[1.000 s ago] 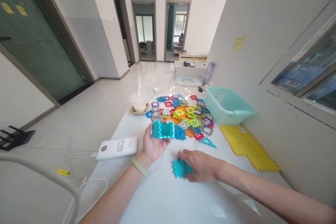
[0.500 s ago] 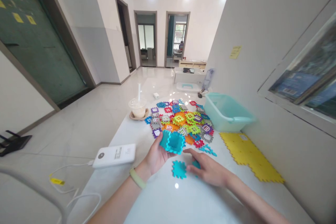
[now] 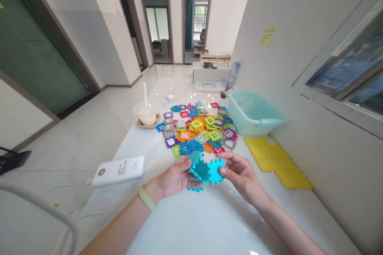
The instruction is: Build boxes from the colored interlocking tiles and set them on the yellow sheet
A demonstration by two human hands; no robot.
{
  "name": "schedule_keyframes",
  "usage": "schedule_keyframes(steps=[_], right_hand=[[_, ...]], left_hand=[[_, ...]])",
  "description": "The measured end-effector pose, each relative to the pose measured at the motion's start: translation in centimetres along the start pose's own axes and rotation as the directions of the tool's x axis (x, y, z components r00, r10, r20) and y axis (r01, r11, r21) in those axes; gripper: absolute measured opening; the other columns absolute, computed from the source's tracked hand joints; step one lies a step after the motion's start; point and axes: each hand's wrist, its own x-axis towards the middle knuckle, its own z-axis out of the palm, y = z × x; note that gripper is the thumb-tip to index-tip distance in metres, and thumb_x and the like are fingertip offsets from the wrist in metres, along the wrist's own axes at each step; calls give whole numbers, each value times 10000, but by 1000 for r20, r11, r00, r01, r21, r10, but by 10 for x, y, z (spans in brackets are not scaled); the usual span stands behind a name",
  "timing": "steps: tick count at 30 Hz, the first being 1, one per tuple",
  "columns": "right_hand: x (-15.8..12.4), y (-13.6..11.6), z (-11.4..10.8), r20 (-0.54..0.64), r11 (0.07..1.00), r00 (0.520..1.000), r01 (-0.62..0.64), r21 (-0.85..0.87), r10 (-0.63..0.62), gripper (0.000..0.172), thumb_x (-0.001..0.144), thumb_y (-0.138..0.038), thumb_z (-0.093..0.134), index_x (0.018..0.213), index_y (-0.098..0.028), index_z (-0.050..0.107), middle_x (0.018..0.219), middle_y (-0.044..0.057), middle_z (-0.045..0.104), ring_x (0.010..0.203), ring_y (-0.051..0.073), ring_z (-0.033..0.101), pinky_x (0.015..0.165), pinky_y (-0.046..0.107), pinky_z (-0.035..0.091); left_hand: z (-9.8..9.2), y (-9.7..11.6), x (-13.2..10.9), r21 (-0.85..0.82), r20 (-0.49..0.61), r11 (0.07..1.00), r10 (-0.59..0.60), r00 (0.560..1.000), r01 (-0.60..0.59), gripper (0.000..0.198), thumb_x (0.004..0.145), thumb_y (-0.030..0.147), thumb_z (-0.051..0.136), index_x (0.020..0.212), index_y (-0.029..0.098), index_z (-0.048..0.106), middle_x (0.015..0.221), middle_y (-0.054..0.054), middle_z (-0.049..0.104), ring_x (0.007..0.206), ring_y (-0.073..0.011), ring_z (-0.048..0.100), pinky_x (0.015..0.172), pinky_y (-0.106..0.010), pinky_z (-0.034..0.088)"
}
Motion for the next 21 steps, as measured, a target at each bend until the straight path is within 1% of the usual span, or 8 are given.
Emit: schedule_keyframes(steps=[2, 4, 7, 9, 12, 15, 18, 21], right_hand=[[-1, 1, 2, -13, 1000, 1000, -8, 6, 8, 312, 818, -363, 773, 1084, -239, 667, 843, 26, 708, 704, 146, 652, 653, 277, 549], [-1, 2, 4, -14, 999, 999, -29, 23, 29, 321, 818, -372, 774, 1086, -232, 666, 812, 15, 699, 689, 139, 652, 652, 272, 548], [0, 4, 7, -2, 997, 998, -63, 32, 64, 332, 802, -381, 788, 1058, -208, 667, 779, 9, 684, 658, 125, 636, 628, 256, 534], [-1, 5, 11, -3, 998, 998, -60, 18, 60, 339, 784, -384, 803, 1031, -199, 662, 778, 10, 681, 655, 123, 627, 616, 250, 528], [-1, 8, 17, -27, 999, 999, -19, -31, 19, 344, 764, -395, 816, 999, -206, 652, 792, 12, 680, 679, 134, 623, 618, 256, 529], [-2, 8, 19, -20, 997, 1000, -10, -82, 8, 333, 779, -413, 799, 999, -212, 651, 768, 6, 667, 663, 135, 607, 599, 251, 515], [-3, 6, 18, 1, 994, 1000, -24, -102, 25, 334, 795, -425, 781, 1016, -211, 649, 765, 9, 659, 653, 137, 596, 592, 256, 510], [-4, 4, 18, 9, 995, 1000, -26, -99, 27, 323, 812, -427, 766, 1024, -212, 650, 775, 9, 653, 654, 133, 588, 600, 255, 507]], left_hand=[[1, 1, -1, 56, 61, 998, -32, 998, 29, 501, 844, 443, 746, 1251, 189, 601, 1091, -128, 709, 918, -223, 702, 808, -336, 578], [1, 1, -1, 131, 86, 991, -54, 995, 42, 549, 834, 525, 724, 1252, 189, 609, 1064, -134, 709, 885, -221, 698, 732, -309, 588], [2, -4, 0, 242, 41, 970, -28, 999, 17, 660, 813, 674, 641, 1265, 194, 610, 1016, -136, 709, 800, -213, 684, 586, -262, 571], [4, -9, 2, 298, -17, 954, 18, 1000, -12, 689, 819, 706, 598, 1298, 212, 583, 1021, -134, 701, 779, -212, 679, 551, -259, 559], [9, -16, 4, 298, -60, 953, 72, 996, -51, 670, 831, 691, 598, 1324, 240, 548, 1083, -130, 680, 830, -222, 682, 617, -292, 563], [15, -20, 5, 245, -58, 965, 110, 992, -93, 618, 836, 674, 613, 1257, 223, 584, 1124, -123, 666, 913, -237, 671, 716, -320, 549], [20, -22, 6, 255, -89, 961, 132, 987, -106, 605, 813, 679, 639, 1189, 206, 604, 1113, -110, 665, 935, -255, 660, 724, -331, 539], [22, -22, 6, 273, -138, 955, 159, 978, -117, 593, 803, 688, 644, 1167, 223, 588, 1091, -88, 660, 905, -255, 656, 703, -335, 537]])
